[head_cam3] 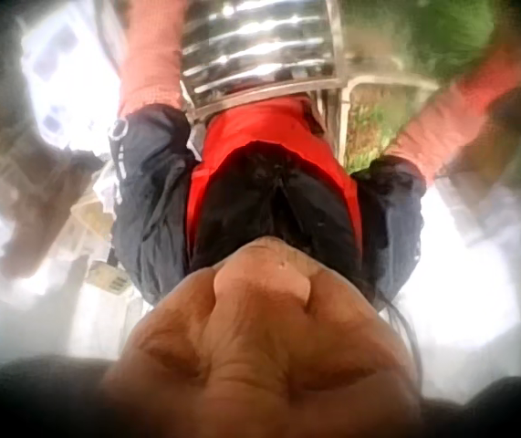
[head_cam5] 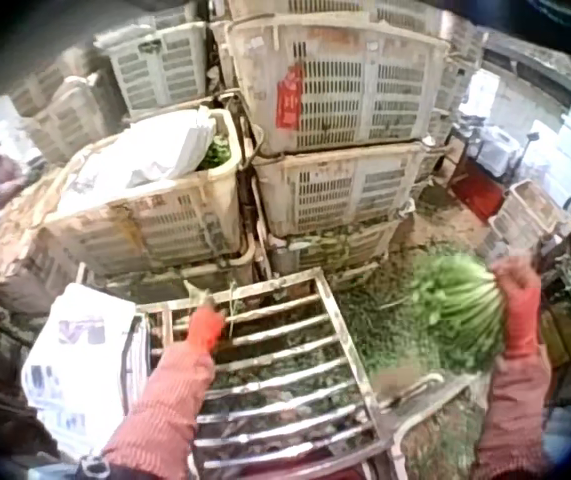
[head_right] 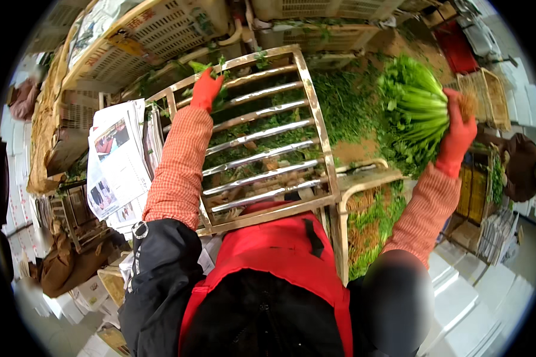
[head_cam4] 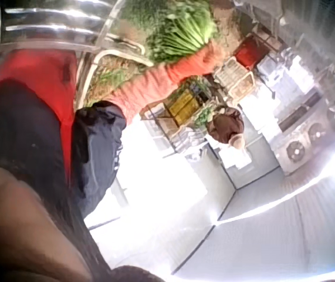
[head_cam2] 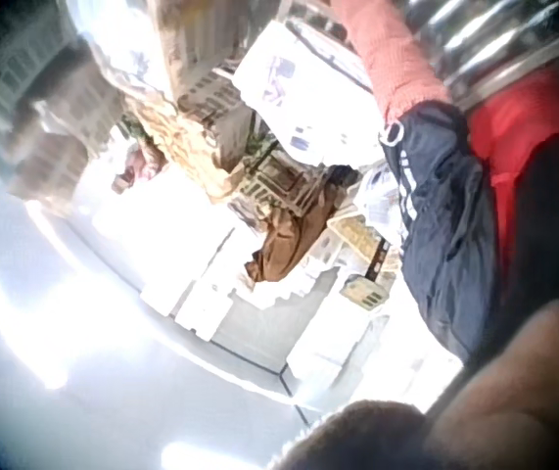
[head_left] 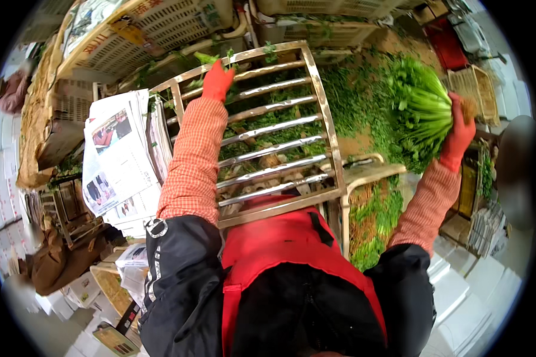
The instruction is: The person gathers bunches of green leafy vegetables from a white plastic basket and arranges them on a metal rack. They align the stems and leaves of the vegetables, then secure the bunches with rubber bands. The person repeats this process, moving from the basket to the rack to bundle multiple units of the produce.
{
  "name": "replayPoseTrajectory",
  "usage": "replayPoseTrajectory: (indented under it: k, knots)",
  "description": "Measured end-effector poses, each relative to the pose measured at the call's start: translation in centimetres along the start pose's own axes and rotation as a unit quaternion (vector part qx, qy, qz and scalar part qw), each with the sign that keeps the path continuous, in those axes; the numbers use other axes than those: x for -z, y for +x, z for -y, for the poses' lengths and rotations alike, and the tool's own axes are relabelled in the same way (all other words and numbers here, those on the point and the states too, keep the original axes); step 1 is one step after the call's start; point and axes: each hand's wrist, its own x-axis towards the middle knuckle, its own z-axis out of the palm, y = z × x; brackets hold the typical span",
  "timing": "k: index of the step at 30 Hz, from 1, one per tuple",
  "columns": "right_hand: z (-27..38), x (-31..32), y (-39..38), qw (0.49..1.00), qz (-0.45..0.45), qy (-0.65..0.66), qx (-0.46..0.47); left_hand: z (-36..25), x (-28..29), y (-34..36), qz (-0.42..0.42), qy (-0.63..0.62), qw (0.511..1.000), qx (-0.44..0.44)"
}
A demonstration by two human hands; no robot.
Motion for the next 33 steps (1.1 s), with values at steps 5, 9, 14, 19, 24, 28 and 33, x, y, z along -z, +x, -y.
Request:
replayPoseTrajectory:
  k: [5, 9, 14, 19, 24, 28, 33]
  knots:
    - [-3.5, 3.0, 3.7, 0.99, -0.066, -0.108, 0.057, -7.2, 0.0, -3.1, -0.045, -0.022, 0.996, -0.079]
    - [-0.6, 3.7, 5.1, 0.989, 0.031, -0.143, 0.015, -12.0, -0.2, -4.7, 0.066, -0.291, 0.947, -0.119]
    - [4.4, 0.7, 3.6, 0.996, 0.054, 0.012, -0.077, -21.2, 1.3, -6.2, 0.126, -0.459, 0.841, -0.256]
    - [3.9, -2.3, 4.6, 0.976, 0.101, 0.165, -0.098, -18.2, -8.3, -5.7, 0.345, -0.607, 0.697, -0.162]
    - [2.2, 1.5, 5.7, 0.98, 0.073, 0.167, -0.082, -17.3, -7.4, -14.0, 0.482, -0.708, 0.514, -0.046]
    - [-0.5, 2.7, 6.3, 0.971, 0.03, 0.202, -0.124, -16.0, -2.3, -14.2, 0.508, -0.623, 0.595, -0.001]
    - [-3.1, 4.3, 6.9, 0.967, 0.016, 0.215, -0.137, -12.1, -2.5, -12.1, 0.385, -0.616, 0.687, 0.004]
